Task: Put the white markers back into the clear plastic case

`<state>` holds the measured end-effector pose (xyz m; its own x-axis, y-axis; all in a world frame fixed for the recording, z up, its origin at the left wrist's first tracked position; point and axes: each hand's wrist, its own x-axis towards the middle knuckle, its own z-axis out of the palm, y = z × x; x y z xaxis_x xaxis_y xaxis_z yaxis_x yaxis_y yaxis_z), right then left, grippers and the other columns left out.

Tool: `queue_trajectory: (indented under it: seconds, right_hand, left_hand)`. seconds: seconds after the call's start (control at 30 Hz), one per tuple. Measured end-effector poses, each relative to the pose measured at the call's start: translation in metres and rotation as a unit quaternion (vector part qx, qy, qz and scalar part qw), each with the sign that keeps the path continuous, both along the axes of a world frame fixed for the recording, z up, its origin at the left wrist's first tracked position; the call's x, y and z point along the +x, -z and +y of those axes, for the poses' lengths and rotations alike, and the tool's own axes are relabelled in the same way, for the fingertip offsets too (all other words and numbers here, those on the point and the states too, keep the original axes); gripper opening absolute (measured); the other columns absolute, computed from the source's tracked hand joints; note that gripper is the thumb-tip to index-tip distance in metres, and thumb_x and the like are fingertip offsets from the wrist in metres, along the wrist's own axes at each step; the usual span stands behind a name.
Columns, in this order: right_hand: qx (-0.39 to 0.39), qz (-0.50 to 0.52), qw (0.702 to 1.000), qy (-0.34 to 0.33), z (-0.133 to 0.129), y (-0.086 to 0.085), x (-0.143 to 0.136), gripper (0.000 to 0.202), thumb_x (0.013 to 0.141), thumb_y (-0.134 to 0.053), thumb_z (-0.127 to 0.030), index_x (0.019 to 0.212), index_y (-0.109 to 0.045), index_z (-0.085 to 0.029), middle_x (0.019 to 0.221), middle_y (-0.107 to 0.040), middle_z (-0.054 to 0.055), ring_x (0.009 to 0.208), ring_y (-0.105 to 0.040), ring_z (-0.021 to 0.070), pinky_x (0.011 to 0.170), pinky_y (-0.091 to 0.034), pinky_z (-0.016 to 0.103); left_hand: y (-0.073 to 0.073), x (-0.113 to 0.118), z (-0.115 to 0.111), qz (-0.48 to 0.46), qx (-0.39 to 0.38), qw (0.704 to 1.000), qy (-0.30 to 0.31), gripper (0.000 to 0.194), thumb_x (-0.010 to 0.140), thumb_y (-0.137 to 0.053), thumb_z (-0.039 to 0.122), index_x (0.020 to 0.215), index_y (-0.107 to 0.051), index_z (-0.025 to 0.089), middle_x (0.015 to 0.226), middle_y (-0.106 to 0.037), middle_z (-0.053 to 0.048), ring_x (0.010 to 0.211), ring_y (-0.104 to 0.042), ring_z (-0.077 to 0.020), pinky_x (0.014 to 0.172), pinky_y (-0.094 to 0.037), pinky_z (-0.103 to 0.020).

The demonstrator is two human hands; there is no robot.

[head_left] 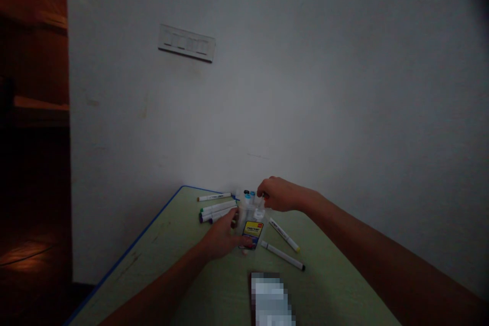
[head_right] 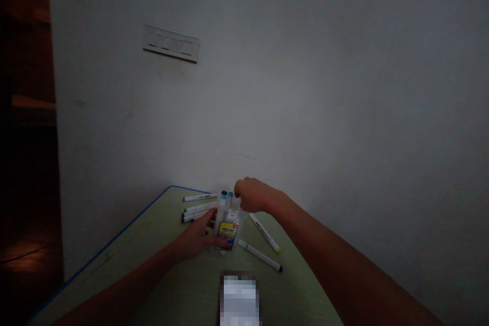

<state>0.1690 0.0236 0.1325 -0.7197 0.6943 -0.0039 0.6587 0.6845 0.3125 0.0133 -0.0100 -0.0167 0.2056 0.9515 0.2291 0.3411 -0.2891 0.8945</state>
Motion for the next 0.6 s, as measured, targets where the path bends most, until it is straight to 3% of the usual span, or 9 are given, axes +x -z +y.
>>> queue_trajectory:
  seconds: [0.3, 0.6]
  right_hand:
    - [0.036, -0.02, 0.999, 0.033, -0.0066, -0.0001, -0.0075, 0.017, 0.072, -0.053, -0.02, 0.078, -0.068, -0.014, 0.083, -0.069, 0.013, 0.078, -0.064, 0.0229, 0.061, -0.042, 0.026]
    - [0.002, -0.014, 1.0, 0.012, -0.0008, -0.0015, 0.0002, 0.028, 0.067, -0.057, -0.018, 0.094, -0.065, -0.018, 0.091, -0.069, 0.009, 0.084, -0.062, 0.0207, 0.066, -0.042, 0.024]
  left_hand:
    - [-0.0015, 0.0001, -0.0007, 0.004, -0.006, 1.0, -0.003, 0.067, 0.056, -0.07, 0.042, 0.113, -0.042, 0.023, 0.11, -0.053, -0.004, 0.093, -0.05, -0.0177, 0.076, -0.041, -0.026]
    - [-0.0028, 0.0012, -0.0023, -0.004, -0.013, 1.0, 0.0, 0.065, 0.055, -0.07, 0.039, 0.112, -0.043, 0.023, 0.108, -0.054, -0.003, 0.092, -0.049, -0.017, 0.077, -0.04, -0.026]
